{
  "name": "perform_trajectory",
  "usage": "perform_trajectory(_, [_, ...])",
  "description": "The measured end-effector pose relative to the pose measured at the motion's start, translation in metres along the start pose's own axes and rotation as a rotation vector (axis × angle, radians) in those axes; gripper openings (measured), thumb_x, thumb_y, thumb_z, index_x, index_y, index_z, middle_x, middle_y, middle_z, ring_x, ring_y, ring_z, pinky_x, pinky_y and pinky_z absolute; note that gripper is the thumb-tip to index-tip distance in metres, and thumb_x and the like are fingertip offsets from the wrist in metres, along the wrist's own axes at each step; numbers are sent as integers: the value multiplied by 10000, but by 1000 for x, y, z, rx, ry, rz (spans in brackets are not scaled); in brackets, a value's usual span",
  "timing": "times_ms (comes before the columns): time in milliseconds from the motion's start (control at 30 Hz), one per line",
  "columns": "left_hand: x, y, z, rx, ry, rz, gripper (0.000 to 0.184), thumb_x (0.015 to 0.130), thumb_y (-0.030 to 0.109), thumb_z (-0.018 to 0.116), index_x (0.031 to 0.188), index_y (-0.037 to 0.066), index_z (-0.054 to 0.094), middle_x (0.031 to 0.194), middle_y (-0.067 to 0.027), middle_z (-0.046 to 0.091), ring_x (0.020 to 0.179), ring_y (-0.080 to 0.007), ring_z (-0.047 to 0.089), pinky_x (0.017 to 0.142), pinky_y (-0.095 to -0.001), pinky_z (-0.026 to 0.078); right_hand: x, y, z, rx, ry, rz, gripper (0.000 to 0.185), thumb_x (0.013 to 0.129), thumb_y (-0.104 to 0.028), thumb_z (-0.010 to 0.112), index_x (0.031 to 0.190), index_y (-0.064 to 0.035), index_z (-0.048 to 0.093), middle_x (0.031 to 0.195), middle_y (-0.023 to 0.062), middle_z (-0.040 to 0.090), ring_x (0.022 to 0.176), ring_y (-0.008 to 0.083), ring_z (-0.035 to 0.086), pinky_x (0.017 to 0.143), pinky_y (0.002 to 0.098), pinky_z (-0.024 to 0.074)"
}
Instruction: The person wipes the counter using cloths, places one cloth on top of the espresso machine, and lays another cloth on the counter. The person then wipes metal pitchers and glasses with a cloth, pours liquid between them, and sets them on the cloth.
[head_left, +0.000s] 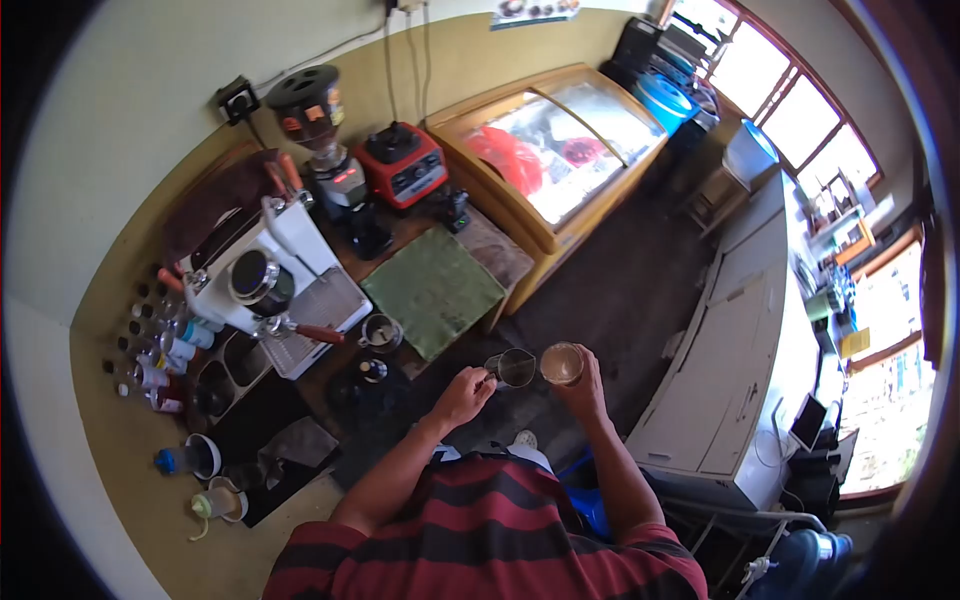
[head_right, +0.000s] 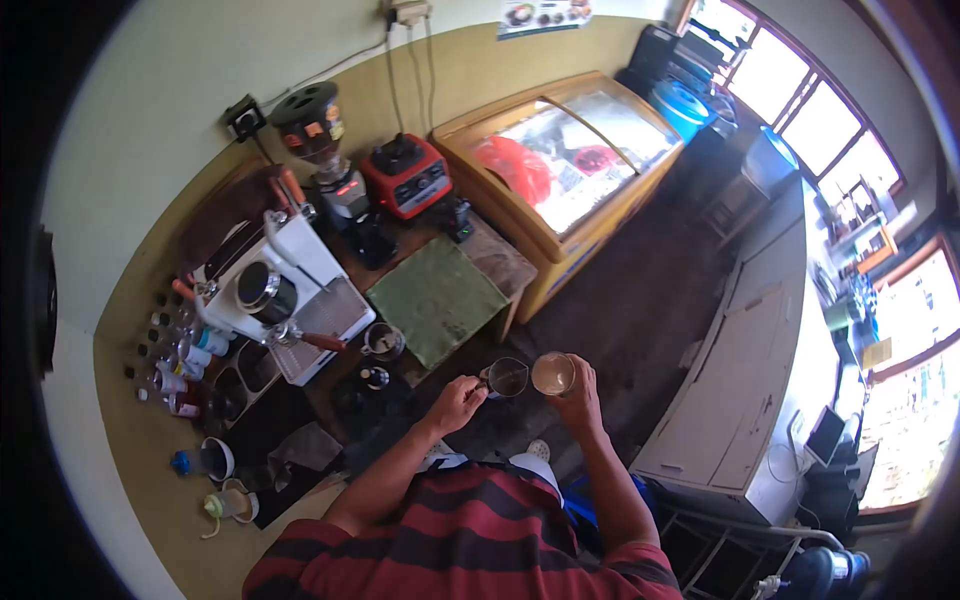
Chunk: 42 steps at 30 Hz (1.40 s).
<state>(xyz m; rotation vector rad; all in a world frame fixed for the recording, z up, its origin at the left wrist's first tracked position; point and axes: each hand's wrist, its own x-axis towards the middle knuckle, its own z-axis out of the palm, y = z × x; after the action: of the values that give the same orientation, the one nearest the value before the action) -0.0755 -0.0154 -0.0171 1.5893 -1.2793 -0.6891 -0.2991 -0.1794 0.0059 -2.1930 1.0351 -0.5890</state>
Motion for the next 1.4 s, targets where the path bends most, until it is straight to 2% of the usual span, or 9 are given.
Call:
perform_trajectory(167, [28, 31, 68, -14, -43, 54, 391, 996, 316, 561, 791, -13, 512, 739, -173, 500, 741, -345, 515, 677, -444, 423, -14, 35, -63, -164, 33, -69, 861, 592, -90, 872, 1367, -85, 496, 1378, 123, 527, 1329, 354, 457, 1112, 469, 393])
perform_trajectory(267, [40, 49, 101, 36, -138, -9, 343, 976, 306, 546, 844, -9, 589, 810, -202, 604, 825, -402, 564, 765, -492, 462, -15, 55, -105, -259, 46, -109, 843, 588, -122, 866, 1353, -94, 514, 1362, 115, 534, 1324, 345, 456, 1094, 474, 389])
perform_trajectory(367, [47, 59, 140, -1, -84, 31, 418, 975, 353, 555, 769, -9, 517, 717, -169, 499, 733, -342, 509, 683, -449, 420, -16, 65, -151, -335, 42, -128, 814, 603, -146, 863, 1342, -96, 525, 1350, 112, 538, 1322, 341, 457, 1081, 478, 388])
perform_trajectory(900, [76, 101, 252, -121, -118, 14, 395, 979, 313, 570, 770, -21, 543, 658, -193, 515, 616, -343, 540, 601, -441, 427, -8, 74, -336, -726, 159, -280, 926, 547, -86, 923, 1365, -117, 489, 1380, 124, 507, 1343, 357, 442, 1125, 485, 363])
perform_trajectory(967, [78, 111, 260, -135, -88, 60, 392, 983, 312, 572, 777, -21, 553, 637, -190, 512, 585, -333, 535, 580, -436, 422, -8, 76, -346, -744, 139, -274, 916, 592, -138, 934, 1390, -130, 483, 1412, 111, 470, 1372, 351, 406, 1142, 509, 347])
perform_trajectory(1000, [80, 119, 257, -104, -185, -20, 376, 988, 290, 554, 826, -47, 600, 740, -242, 608, 725, -430, 633, 670, -474, 481, -8, 77, -350, -754, 146, -282, 920, 592, -140, 935, 1392, -133, 481, 1412, 111, 469, 1373, 354, 404, 1142, 512, 346])
perform_trajectory(1100, [82, 124, 266, -179, -138, -4, 398, 987, 322, 568, 785, -21, 562, 636, -163, 529, 582, -298, 535, 578, -428, 424, -10, 79, -349, -777, 151, -291, 930, 590, -132, 934, 1401, -136, 478, 1416, 112, 455, 1377, 359, 395, 1142, 516, 346])
perform_trajectory(1200, [84, 129, 268, -182, -159, -29, 398, 983, 324, 569, 788, -23, 562, 633, -145, 522, 582, -248, 528, 579, -415, 425, -13, 86, -334, -786, 128, -280, 924, 599, -112, 921, 1407, -138, 475, 1427, 120, 439, 1379, 358, 388, 1142, 519, 339])
perform_trajectory(1400, [77, 127, 258, -273, -122, -42, 392, 970, 330, 572, 813, -29, 592, 640, -154, 531, 593, -249, 542, 594, -413, 442, -17, 107, -280, -807, 77, -331, 841, 655, -111, 884, 1398, -159, 493, 1419, 134, 441, 1375, 366, 379, 1139, 541, 319])
